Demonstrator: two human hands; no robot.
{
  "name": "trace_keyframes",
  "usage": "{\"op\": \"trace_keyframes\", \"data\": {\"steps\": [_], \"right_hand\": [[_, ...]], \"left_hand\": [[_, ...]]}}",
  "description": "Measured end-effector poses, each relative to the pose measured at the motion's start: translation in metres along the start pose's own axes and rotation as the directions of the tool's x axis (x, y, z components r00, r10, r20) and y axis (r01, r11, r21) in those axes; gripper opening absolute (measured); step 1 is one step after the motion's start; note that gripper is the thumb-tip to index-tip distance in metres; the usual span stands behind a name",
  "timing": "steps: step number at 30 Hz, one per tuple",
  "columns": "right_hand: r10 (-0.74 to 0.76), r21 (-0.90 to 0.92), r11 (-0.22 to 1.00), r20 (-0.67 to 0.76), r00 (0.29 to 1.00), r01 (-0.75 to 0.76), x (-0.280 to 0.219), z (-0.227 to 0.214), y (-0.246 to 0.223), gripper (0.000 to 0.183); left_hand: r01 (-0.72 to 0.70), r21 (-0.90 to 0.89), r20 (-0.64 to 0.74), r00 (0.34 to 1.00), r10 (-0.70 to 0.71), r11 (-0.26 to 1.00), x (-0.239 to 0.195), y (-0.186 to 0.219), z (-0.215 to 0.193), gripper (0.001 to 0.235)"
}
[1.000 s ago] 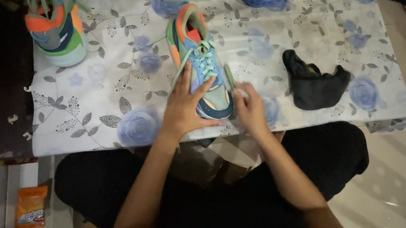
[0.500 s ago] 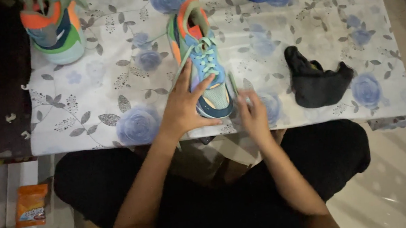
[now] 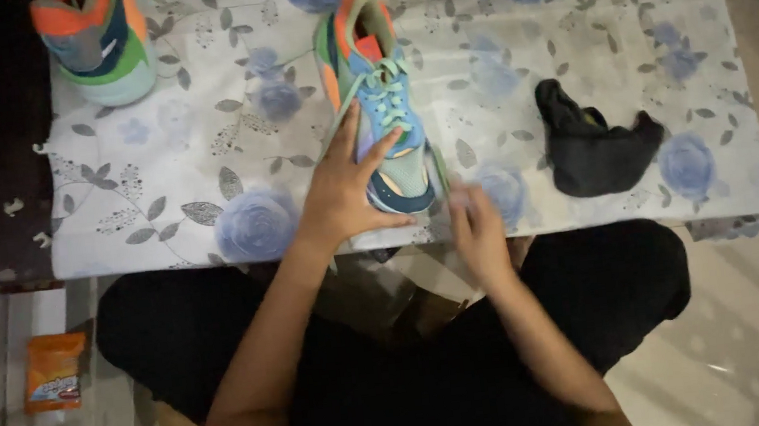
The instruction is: The person scrubs a colorful sneaker with a green brush, focusing on the upper mesh and side panels. They hold the shoe steady with one hand while scrubbing with the other, occasionally repositioning the shoe to reach different areas.
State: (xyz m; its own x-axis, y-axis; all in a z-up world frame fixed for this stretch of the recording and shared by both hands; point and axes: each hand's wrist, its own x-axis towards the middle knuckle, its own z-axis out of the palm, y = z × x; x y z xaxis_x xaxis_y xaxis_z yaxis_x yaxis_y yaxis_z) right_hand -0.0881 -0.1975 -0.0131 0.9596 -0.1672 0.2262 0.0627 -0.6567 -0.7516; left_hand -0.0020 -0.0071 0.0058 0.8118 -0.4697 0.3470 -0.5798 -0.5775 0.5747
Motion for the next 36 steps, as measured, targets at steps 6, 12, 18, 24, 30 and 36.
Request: {"op": "trace_keyframes", "data": {"steps": [6,12,18,24,30,36], "right_hand": [[0.019,0.075,0.997,0.051,0.999,-0.023,0.05,0.001,-0.016,0.022],[0.109,0.09,0.99,-0.028,0.994,-0.106,-0.049,-0.01,-0.033,0.018],[-0.21,-0.52,0.838,-0.034,0.977,0.162,0.011,0.013,-0.012,0.028],[-0.186,-0.6,0.784,0.021,0.982,0.161,-0.031,-0.006,-0.03,0.024],[-0.267,-0.69,0.694,0.016,0.964,0.204,-0.062,-0.002,-0.015,0.021],[-0.314,-0.581,0.762,0.052,0.948,0.284,0.007,0.019,-0.043,0.022]], "left_hand": [[-0.031,-0.011,-0.05,0.998,0.031,0.999,-0.003,-0.001,0.002,0.113],[-0.012,0.005,-0.004,1.0,0.012,1.0,-0.005,-0.003,0.001,0.115],[0.041,-0.042,0.047,0.998,-0.039,0.998,-0.003,0.005,-0.008,0.113],[0.025,-0.01,0.042,0.999,-0.025,1.0,-0.005,0.0,-0.003,0.118],[0.036,-0.019,0.06,0.998,-0.035,0.999,-0.004,-0.001,0.001,0.116],[-0.008,0.012,0.031,0.999,0.008,1.0,-0.005,-0.005,0.002,0.12]]}}
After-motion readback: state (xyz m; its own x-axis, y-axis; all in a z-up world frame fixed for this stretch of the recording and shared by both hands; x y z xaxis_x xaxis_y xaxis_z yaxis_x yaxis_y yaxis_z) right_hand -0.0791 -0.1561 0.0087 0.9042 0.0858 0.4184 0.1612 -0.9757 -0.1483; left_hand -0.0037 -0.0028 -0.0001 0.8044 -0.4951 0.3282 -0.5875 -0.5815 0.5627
